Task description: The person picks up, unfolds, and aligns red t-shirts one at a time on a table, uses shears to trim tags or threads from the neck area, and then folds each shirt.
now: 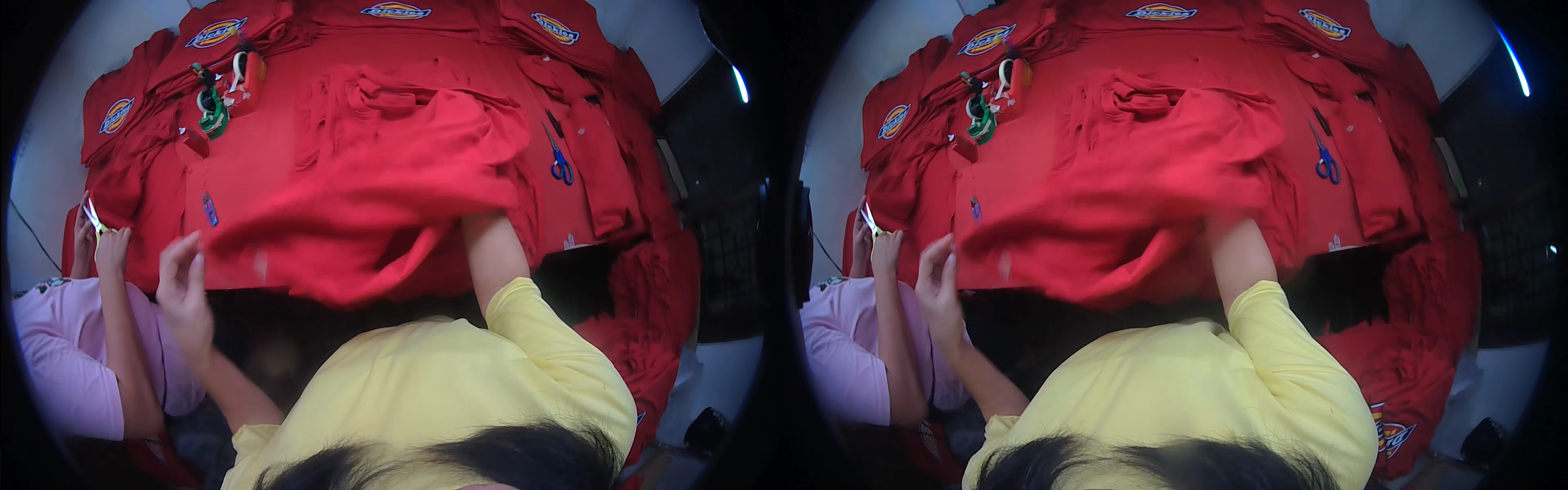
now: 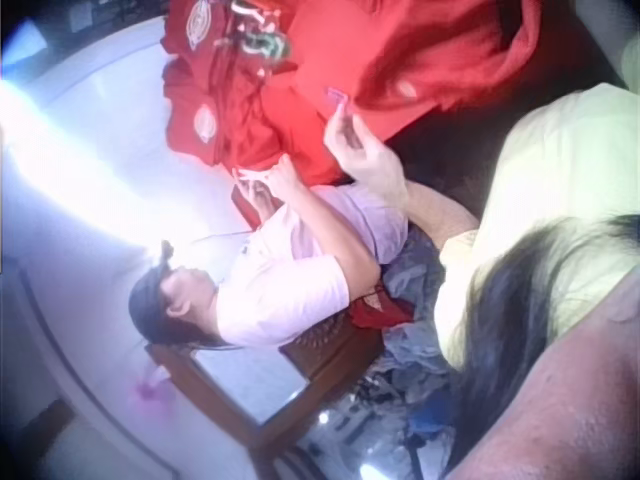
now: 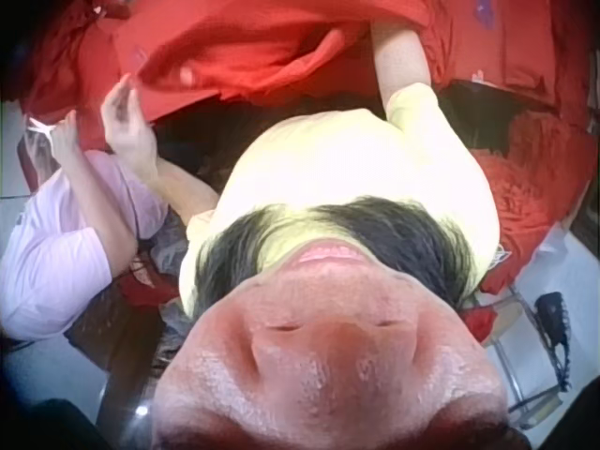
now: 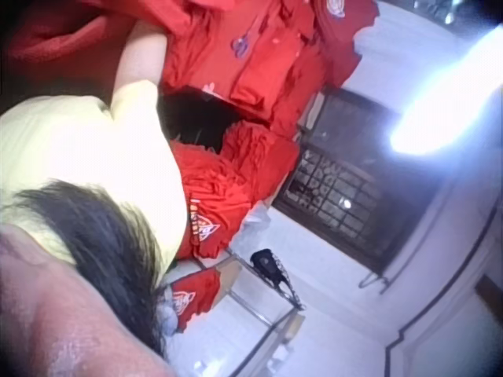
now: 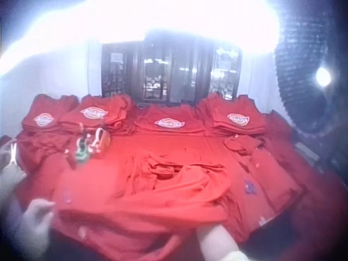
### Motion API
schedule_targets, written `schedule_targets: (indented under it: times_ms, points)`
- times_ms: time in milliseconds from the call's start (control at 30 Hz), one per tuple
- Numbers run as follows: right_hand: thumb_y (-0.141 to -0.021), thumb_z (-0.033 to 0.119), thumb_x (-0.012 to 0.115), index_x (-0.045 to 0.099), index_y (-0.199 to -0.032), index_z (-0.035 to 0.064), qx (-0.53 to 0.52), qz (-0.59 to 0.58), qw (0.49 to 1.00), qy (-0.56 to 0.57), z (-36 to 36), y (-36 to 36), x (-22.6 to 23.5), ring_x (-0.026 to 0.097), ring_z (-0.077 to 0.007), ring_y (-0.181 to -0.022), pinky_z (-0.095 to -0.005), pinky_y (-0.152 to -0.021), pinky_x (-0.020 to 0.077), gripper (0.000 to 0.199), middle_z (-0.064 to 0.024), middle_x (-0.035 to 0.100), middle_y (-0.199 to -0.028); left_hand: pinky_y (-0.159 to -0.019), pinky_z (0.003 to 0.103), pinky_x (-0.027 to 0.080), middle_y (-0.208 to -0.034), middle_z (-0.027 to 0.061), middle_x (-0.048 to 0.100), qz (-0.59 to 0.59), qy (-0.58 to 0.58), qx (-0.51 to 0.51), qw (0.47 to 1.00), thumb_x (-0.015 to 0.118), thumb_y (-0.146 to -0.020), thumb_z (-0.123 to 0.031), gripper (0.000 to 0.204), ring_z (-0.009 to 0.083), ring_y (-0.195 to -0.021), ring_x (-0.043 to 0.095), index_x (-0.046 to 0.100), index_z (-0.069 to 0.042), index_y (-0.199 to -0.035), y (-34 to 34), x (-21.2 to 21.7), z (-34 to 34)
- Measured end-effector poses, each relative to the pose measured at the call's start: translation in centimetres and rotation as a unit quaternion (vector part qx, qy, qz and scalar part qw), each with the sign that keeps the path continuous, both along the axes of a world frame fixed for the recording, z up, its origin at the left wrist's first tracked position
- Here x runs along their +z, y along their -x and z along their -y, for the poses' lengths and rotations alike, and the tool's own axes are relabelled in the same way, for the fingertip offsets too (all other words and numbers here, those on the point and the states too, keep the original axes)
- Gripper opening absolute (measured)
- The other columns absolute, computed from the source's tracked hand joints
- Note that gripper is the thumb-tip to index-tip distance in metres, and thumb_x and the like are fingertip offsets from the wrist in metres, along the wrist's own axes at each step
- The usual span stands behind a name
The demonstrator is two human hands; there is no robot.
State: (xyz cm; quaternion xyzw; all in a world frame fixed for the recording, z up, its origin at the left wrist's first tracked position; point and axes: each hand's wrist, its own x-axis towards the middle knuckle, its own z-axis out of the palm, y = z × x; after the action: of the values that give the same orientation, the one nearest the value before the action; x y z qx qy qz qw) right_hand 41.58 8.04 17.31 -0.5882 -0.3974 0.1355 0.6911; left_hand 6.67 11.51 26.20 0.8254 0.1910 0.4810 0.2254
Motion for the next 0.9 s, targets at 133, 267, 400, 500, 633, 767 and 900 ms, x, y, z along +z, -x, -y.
schedule_targets:
  times_ms: [133,267,400,500,633,767,900]
  points:
    - [-0.088,0.015,0.051,0.055,-0.120,0.0058,0.069,-0.039,0.997,0.007,2.0,3.2,-0.1,0.052,-0.0366,-0.109,-0.0407,-0.096,0.0405,0.033,-0.0208,0.053,-0.121,-0.097,0.039,0.040,-0.121,0.0159,0.057,-0.220,0.130,-0.297,0.920,0.048,-0.086,-0.001,0.031,0.0297,-0.117,0.052,0.060,-0.002,-0.115,-9.4,-7.0,4.5]
    - [-0.088,0.016,0.051,0.055,-0.120,0.0060,0.112,-0.064,0.991,0.020,7.7,6.8,-0.2,0.052,-0.0361,-0.109,-0.0407,-0.096,0.0405,0.033,-0.0207,0.053,-0.121,-0.097,0.038,0.041,-0.122,0.0185,0.054,-0.049,0.268,-0.288,0.918,0.047,-0.088,-0.006,0.035,0.0302,-0.116,0.052,0.051,-0.002,-0.123,-20.2,-7.7,4.2]
    - [-0.089,0.016,0.050,0.055,-0.120,0.0062,0.078,-0.138,0.987,-0.024,12.0,4.0,1.1,0.053,-0.0356,-0.109,-0.0408,-0.096,0.0406,0.033,-0.0205,0.053,-0.122,-0.097,0.037,0.042,-0.124,0.0176,0.053,0.056,0.373,-0.304,0.875,0.046,-0.091,-0.015,0.039,0.0277,-0.115,0.052,0.046,-0.003,-0.128,-20.4,-4.2,-0.7]
    - [-0.089,0.017,0.050,0.055,-0.120,0.0064,0.043,-0.196,0.967,-0.159,15.3,-0.2,4.7,0.053,-0.0353,-0.109,-0.0408,-0.096,0.0406,0.033,-0.0204,0.053,-0.122,-0.097,0.036,0.042,-0.125,0.0169,0.053,0.111,0.387,-0.299,0.865,0.045,-0.092,-0.022,0.043,0.0258,-0.114,0.053,0.042,-0.005,-0.131,-18.2,0.1,-5.8]
    - [-0.089,0.017,0.050,0.055,-0.120,0.0067,0.056,-0.058,0.964,-0.255,21.7,-1.4,11.4,0.053,-0.0348,-0.109,-0.0408,-0.096,0.0406,0.033,-0.0203,0.053,-0.122,-0.097,0.036,0.043,-0.126,0.0159,0.052,0.014,0.383,-0.313,0.869,0.043,-0.094,-0.030,0.048,0.0234,-0.112,0.053,0.037,-0.006,-0.136,-16.6,1.0,-10.0]
    - [-0.089,0.018,0.049,0.055,-0.120,0.0069,0.305,0.302,0.863,0.266,20.3,3.4,11.1,0.053,-0.0343,-0.110,-0.0408,-0.095,0.0407,0.033,-0.0201,0.054,-0.122,-0.099,0.037,0.042,-0.128,0.0154,0.051,-0.390,0.366,-0.341,0.774,0.042,-0.096,-0.035,0.051,0.0237,-0.114,0.052,0.035,-0.006,-0.137,-14.6,-5.8,-7.0]
    - [-0.089,0.018,0.049,0.055,-0.120,0.0071,0.401,0.344,0.664,0.529,23.4,5.9,6.5,0.054,-0.0338,-0.110,-0.0408,-0.095,0.0407,0.033,-0.0200,0.054,-0.123,-0.102,0.041,0.040,-0.131,0.0152,0.049,-0.260,0.523,-0.565,0.583,0.041,-0.097,-0.036,0.051,0.0269,-0.119,0.049,0.038,-0.003,-0.135,-12.6,-5.0,-1.1]
